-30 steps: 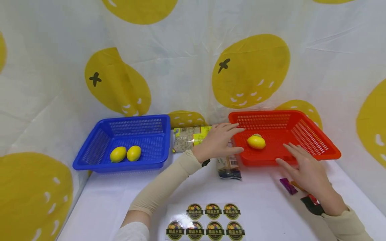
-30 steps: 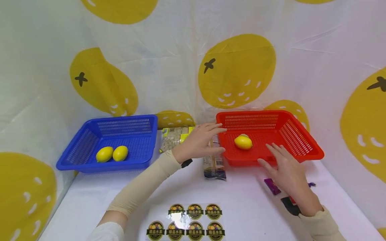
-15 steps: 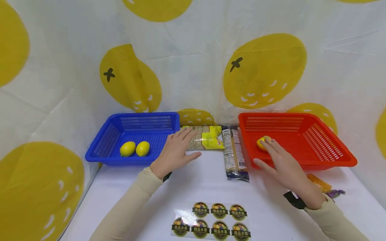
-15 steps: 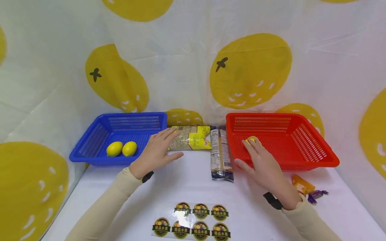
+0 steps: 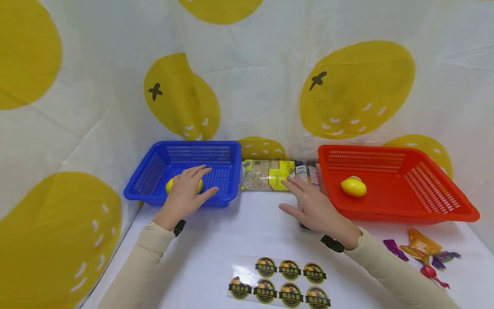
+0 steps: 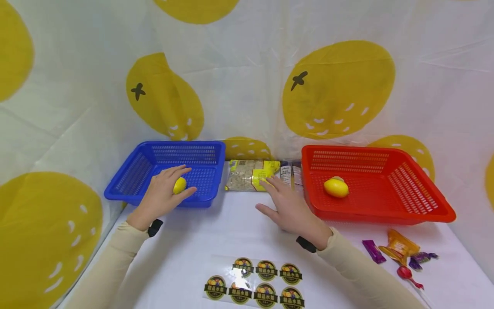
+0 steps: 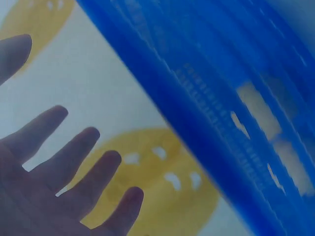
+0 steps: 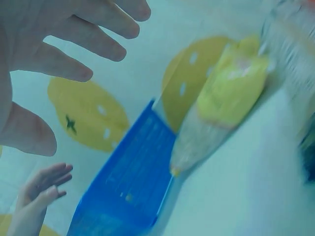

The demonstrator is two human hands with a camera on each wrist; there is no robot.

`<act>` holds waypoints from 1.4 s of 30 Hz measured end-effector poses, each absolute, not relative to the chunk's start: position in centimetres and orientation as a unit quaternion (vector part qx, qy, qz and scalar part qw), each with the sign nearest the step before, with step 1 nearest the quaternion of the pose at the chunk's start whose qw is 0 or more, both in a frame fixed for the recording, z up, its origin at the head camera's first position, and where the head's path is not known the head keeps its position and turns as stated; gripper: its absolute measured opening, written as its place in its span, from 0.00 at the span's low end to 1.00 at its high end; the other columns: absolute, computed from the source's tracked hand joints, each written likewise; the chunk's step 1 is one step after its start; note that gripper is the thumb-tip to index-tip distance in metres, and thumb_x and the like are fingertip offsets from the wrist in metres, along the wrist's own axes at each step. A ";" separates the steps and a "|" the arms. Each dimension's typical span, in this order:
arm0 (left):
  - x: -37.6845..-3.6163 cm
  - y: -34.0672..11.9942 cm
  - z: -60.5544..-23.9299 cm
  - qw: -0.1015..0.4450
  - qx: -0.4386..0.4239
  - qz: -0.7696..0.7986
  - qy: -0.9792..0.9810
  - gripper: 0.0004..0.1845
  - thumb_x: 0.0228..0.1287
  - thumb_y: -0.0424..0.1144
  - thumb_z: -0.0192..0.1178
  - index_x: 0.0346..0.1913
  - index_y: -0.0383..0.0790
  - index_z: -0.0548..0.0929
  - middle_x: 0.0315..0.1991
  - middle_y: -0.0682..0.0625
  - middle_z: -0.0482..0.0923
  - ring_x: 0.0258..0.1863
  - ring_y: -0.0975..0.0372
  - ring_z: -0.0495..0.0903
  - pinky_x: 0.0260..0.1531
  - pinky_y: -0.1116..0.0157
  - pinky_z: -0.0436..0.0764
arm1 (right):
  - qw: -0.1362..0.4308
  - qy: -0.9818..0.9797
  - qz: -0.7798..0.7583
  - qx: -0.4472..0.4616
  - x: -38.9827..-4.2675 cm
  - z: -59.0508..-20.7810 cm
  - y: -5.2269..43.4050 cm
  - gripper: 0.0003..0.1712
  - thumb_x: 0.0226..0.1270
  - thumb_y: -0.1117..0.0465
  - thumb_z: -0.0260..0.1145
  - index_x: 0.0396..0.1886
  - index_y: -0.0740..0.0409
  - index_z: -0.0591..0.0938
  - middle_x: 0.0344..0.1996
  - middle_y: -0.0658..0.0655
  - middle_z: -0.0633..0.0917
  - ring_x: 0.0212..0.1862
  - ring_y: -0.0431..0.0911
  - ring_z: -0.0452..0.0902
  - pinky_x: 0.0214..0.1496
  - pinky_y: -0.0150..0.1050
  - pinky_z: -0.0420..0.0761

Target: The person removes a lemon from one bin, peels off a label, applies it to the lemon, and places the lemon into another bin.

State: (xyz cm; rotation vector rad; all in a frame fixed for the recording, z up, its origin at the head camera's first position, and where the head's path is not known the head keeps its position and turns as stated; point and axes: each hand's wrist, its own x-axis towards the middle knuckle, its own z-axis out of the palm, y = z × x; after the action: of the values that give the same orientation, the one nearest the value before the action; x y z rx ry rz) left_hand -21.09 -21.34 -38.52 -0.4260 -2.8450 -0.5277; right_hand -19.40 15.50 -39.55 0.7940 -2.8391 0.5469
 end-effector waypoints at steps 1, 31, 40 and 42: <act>-21.3 -21.9 -38.4 0.106 -0.140 -0.177 -0.969 0.36 0.69 0.61 0.62 0.73 0.46 0.72 0.75 0.43 0.69 0.75 0.43 0.65 0.69 0.36 0.64 | 0.069 -0.942 0.185 0.270 -19.5 -39.6 14.9 0.41 0.69 0.43 0.69 0.75 0.57 0.71 0.74 0.64 0.72 0.76 0.63 0.66 0.70 0.63 0.73; -26.7 -29.4 -37.8 -0.064 -0.090 -0.158 -0.981 0.26 0.66 0.50 0.69 0.65 0.49 0.82 0.68 0.39 0.77 0.71 0.38 0.68 0.70 0.29 0.59 | 0.067 -0.936 0.167 0.302 -24.5 -42.0 2.3 0.33 0.76 0.38 0.59 0.68 0.55 0.79 0.72 0.65 0.74 0.71 0.60 0.74 0.63 0.60 0.80; -28.8 -28.9 -37.4 -0.125 -0.104 -0.127 -0.978 0.28 0.63 0.49 0.71 0.66 0.49 0.81 0.69 0.40 0.77 0.73 0.38 0.67 0.71 0.32 0.61 | 0.078 -0.930 0.172 0.316 -24.5 -42.5 2.1 0.33 0.76 0.38 0.58 0.68 0.55 0.79 0.71 0.65 0.74 0.71 0.58 0.74 0.46 0.52 0.88; -29.1 -28.7 -37.4 -0.140 -0.098 -0.127 -0.977 0.29 0.63 0.49 0.72 0.67 0.49 0.81 0.70 0.41 0.76 0.74 0.39 0.65 0.71 0.33 0.63 | 0.075 -0.930 0.172 0.316 -24.5 -42.5 2.1 0.33 0.76 0.37 0.58 0.68 0.54 0.79 0.71 0.65 0.74 0.71 0.58 0.74 0.55 0.55 0.86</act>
State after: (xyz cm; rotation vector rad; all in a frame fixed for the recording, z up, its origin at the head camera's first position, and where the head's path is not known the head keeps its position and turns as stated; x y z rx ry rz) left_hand -29.11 -28.70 -37.35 -0.3402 -3.3771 -0.4404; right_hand -24.48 2.05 -42.50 0.9467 -2.7898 0.5162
